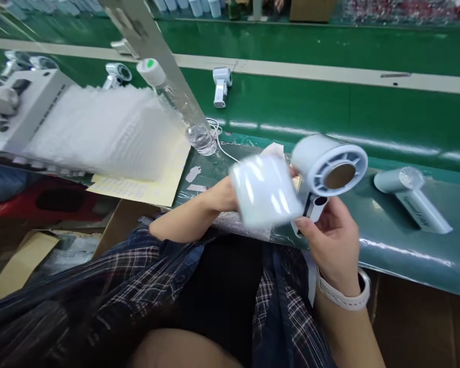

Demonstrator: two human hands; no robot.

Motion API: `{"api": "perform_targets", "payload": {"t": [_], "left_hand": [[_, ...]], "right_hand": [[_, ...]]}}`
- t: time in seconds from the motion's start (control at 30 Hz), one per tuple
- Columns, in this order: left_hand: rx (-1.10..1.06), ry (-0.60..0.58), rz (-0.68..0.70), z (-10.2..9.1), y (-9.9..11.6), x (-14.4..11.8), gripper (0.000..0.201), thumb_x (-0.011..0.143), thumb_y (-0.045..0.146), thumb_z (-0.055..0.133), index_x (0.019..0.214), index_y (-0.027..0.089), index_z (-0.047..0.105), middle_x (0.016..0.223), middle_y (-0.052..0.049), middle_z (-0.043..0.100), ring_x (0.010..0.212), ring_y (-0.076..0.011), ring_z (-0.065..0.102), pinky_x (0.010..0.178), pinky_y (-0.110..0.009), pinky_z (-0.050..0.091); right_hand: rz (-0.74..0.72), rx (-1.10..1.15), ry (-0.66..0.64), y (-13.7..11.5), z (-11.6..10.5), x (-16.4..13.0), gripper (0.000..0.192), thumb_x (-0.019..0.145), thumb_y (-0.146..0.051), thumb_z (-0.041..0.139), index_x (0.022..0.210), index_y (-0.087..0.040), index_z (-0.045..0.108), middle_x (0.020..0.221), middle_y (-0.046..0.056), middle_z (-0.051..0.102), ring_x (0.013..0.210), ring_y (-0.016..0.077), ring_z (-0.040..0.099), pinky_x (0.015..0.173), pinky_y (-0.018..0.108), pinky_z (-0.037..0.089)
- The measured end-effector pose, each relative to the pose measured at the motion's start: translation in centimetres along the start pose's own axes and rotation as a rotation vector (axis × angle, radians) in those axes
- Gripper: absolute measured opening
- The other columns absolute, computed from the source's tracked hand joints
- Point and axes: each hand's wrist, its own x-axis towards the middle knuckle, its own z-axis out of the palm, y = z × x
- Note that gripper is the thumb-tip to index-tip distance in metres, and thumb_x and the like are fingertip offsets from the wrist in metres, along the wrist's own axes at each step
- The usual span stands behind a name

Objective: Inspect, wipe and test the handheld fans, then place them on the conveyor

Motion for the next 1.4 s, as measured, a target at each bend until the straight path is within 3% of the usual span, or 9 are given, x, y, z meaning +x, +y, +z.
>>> {"api": "perform_targets", "payload": {"t": [0.07,0.13,0.3,0.47,0.57,0.7,0.9,1.03,1.4], "left_hand": [[-0.142,0.137,-0.075,0.3,-1.1,-0.6,0.063,0.077,0.076,0.091,0.111,0.024,0.078,0.109,-0.009,0.077,0.105,-0.0273,0.076,0.104,-0.047,0.063],[-0.270,0.174,-0.131,0.9,-1.8,-1.2,0.069,0.080,0.074,0.088,0.124,0.024,0.071,0.103,-0.006,0.074,0.091,-0.0231,0.073,0.094,-0.045,0.065],[-0.285,0.088,-0.163,2.6,-1.2,-2.5,0.069,0.076,0.048,0.096,0.128,0.024,0.058,0.104,-0.002,0.068,0.086,-0.0197,0.069,0.081,-0.040,0.062],[-0.191,0.002,-0.104,3.1,-0.4,-2.9,0.056,0.086,0.055,0.090,0.115,0.025,0.052,0.105,-0.002,0.068,0.079,-0.0184,0.071,0.079,-0.040,0.060],[-0.137,0.000,-0.117,3.0,-0.2,-2.9,0.058,0.085,0.057,0.091,0.113,0.024,0.053,0.108,-0.004,0.070,0.082,-0.0199,0.074,0.081,-0.040,0.060],[-0.122,-0.123,-0.142,3.0,0.3,-3.2,0.052,0.094,0.058,0.084,0.119,0.025,0.053,0.105,-0.007,0.076,0.093,-0.0264,0.080,0.089,-0.046,0.064],[-0.142,-0.098,-0.073,2.6,-0.5,-3.2,0.052,0.091,0.051,0.089,0.118,0.024,0.054,0.107,-0.004,0.072,0.084,-0.0211,0.077,0.085,-0.042,0.065],[-0.173,-0.182,-0.035,2.1,-1.1,-3.0,0.050,0.091,0.039,0.089,0.122,0.023,0.054,0.107,-0.004,0.073,0.089,-0.0221,0.078,0.088,-0.042,0.065],[-0.072,-0.075,-0.054,1.4,-1.6,-2.5,0.064,0.086,0.046,0.091,0.126,0.023,0.047,0.130,-0.011,0.071,0.098,-0.0244,0.080,0.088,-0.041,0.063]], "right_hand": [[0.062,0.086,0.051,-0.5,0.0,-0.6,0.039,0.085,-0.048,0.096,0.110,-0.029,0.073,0.101,0.006,0.078,0.083,0.0280,0.076,0.073,0.045,0.063],[0.120,0.209,0.070,-1.0,0.4,-1.0,0.041,0.083,-0.046,0.098,0.111,-0.030,0.073,0.095,0.003,0.074,0.071,0.0221,0.070,0.067,0.040,0.060],[0.199,0.363,-0.020,-1.8,1.0,-1.8,0.034,0.090,-0.047,0.091,0.116,-0.032,0.075,0.114,0.007,0.076,0.088,0.0249,0.072,0.074,0.042,0.066],[0.238,0.383,0.007,-1.9,1.0,-2.7,0.030,0.090,-0.047,0.090,0.112,-0.031,0.076,0.113,0.008,0.078,0.086,0.0253,0.073,0.075,0.043,0.067],[0.221,0.333,-0.024,-2.0,0.8,-3.1,0.027,0.096,-0.047,0.084,0.116,-0.032,0.075,0.112,0.008,0.078,0.085,0.0260,0.074,0.076,0.045,0.067],[0.184,0.310,-0.084,-2.6,0.6,-3.3,0.033,0.100,-0.052,0.081,0.126,-0.033,0.075,0.113,0.009,0.078,0.093,0.0292,0.076,0.082,0.049,0.069],[0.157,0.410,-0.097,-3.3,1.2,-3.3,0.030,0.097,-0.042,0.087,0.124,-0.030,0.079,0.107,0.007,0.079,0.089,0.0253,0.075,0.082,0.042,0.069],[0.140,0.474,-0.067,-3.4,1.5,-3.4,0.029,0.097,-0.034,0.084,0.125,-0.027,0.080,0.111,0.007,0.080,0.093,0.0233,0.076,0.085,0.037,0.069],[0.195,0.523,-0.008,-3.3,1.5,-3.0,0.028,0.089,-0.033,0.092,0.114,-0.024,0.085,0.105,0.005,0.081,0.083,0.0171,0.077,0.073,0.026,0.069]]}}
